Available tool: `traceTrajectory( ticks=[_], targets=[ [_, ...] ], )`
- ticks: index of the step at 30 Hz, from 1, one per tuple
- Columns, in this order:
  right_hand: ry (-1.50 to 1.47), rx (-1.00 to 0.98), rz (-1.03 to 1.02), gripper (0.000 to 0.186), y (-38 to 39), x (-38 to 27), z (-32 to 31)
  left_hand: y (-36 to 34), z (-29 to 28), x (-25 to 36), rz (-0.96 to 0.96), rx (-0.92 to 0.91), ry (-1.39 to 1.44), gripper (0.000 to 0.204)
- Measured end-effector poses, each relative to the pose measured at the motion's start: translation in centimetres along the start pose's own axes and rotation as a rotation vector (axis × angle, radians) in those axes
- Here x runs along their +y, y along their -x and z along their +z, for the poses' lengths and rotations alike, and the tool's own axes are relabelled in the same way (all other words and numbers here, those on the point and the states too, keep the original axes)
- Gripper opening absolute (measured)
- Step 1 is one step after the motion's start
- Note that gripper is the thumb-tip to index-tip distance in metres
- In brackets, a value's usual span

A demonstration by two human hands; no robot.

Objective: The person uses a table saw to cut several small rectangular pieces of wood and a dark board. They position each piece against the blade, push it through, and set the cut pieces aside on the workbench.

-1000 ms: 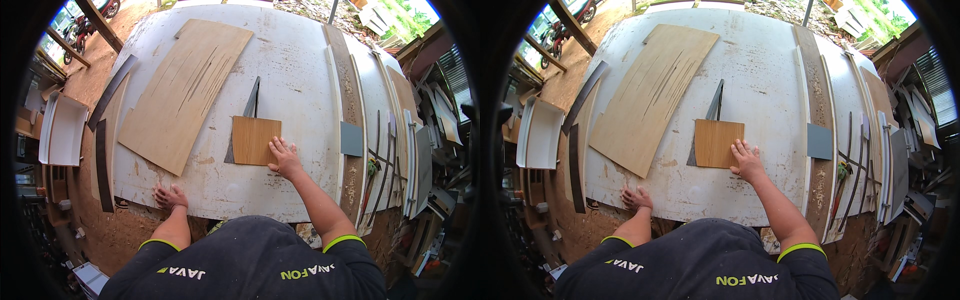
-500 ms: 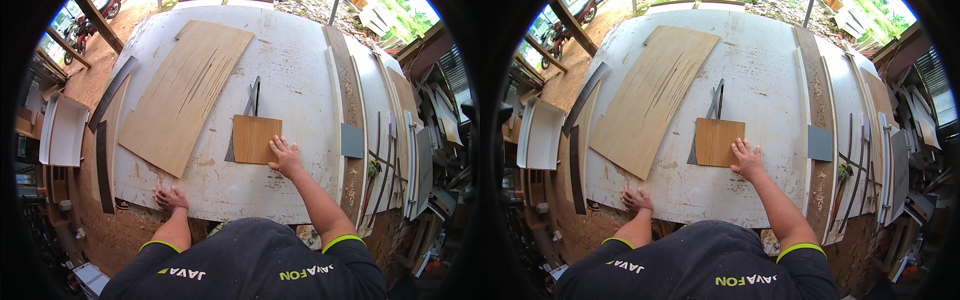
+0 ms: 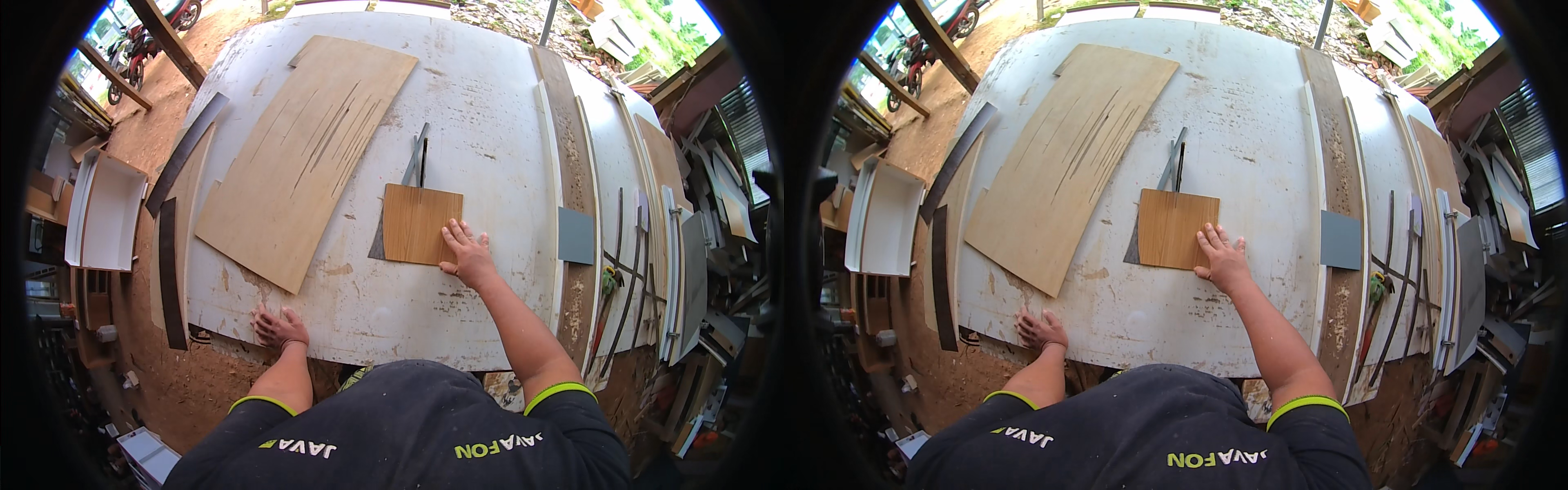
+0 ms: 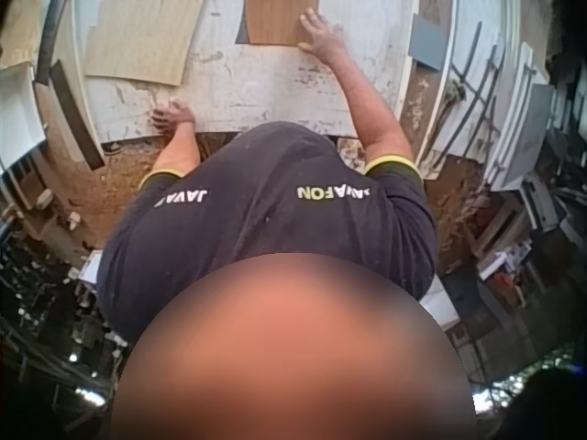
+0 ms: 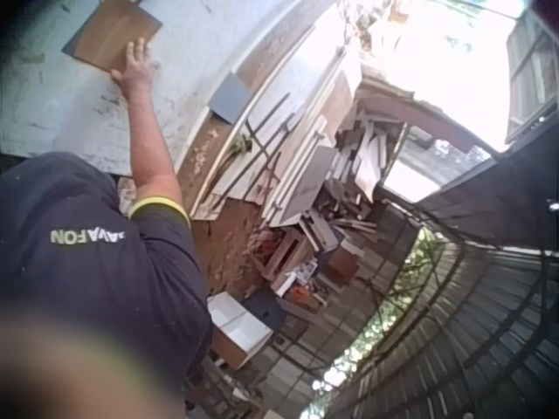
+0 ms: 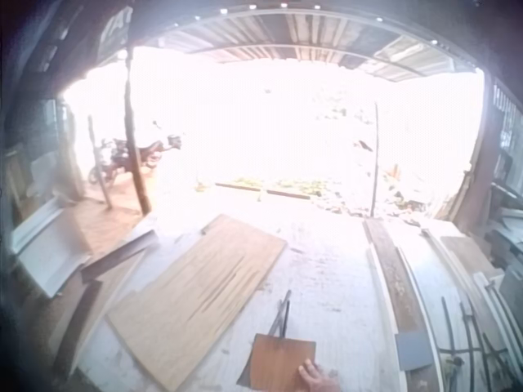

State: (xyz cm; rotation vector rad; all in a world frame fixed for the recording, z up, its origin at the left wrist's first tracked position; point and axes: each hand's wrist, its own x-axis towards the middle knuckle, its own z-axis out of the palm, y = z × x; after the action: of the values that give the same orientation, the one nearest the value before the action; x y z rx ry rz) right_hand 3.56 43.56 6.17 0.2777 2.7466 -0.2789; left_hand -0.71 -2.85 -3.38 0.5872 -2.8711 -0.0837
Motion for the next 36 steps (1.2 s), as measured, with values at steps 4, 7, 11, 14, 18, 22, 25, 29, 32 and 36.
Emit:
traceTrajectory(
  ticks=[4,7,11,14,18,22,25,29,32,36],
  targets=[
    [0.013,0.0,0.01,0.092,-0.5,0.1,-0.2,0.0,0.3,-0.1,-0.012,-0.024,-0.025,0.072],
    [0.013,-0.003,0.016,0.092,-0.7,0.2,-0.4,-0.1,0.5,-0.2,-0.009,-0.038,-0.034,0.072],
    [0.011,0.009,0.02,0.091,-1.0,0.3,-0.6,0.0,0.5,-0.3,-0.019,-0.054,-0.043,0.072],
    [0.003,0.01,0.022,0.091,-1.3,0.4,-0.7,0.0,0.5,-0.2,-0.016,-0.035,-0.031,0.072],
    [-0.001,0.017,0.027,0.091,-1.6,0.5,-0.8,0.1,0.6,-0.3,0.004,0.005,-0.001,0.073],
    [0.001,0.022,0.031,0.091,-2.0,0.6,-0.9,0.0,0.7,-0.4,-0.009,-0.021,-0.028,0.072],
    [-0.003,0.025,0.033,0.091,-2.4,0.8,-1.0,0.0,0.7,-0.4,-0.012,-0.023,-0.031,0.072],
    [-0.015,0.029,0.034,0.091,-2.8,0.9,-1.3,0.0,0.5,-0.3,-0.012,-0.036,-0.039,0.072],
    [-0.009,0.022,0.041,0.091,-3.1,1.1,-1.5,-0.1,0.3,-0.3,-0.007,-0.044,-0.037,0.072],
    [-0.009,0.02,0.041,0.092,-3.7,1.3,-1.9,0.0,0.1,-0.1,-0.005,-0.041,-0.041,0.072]
  ],
)
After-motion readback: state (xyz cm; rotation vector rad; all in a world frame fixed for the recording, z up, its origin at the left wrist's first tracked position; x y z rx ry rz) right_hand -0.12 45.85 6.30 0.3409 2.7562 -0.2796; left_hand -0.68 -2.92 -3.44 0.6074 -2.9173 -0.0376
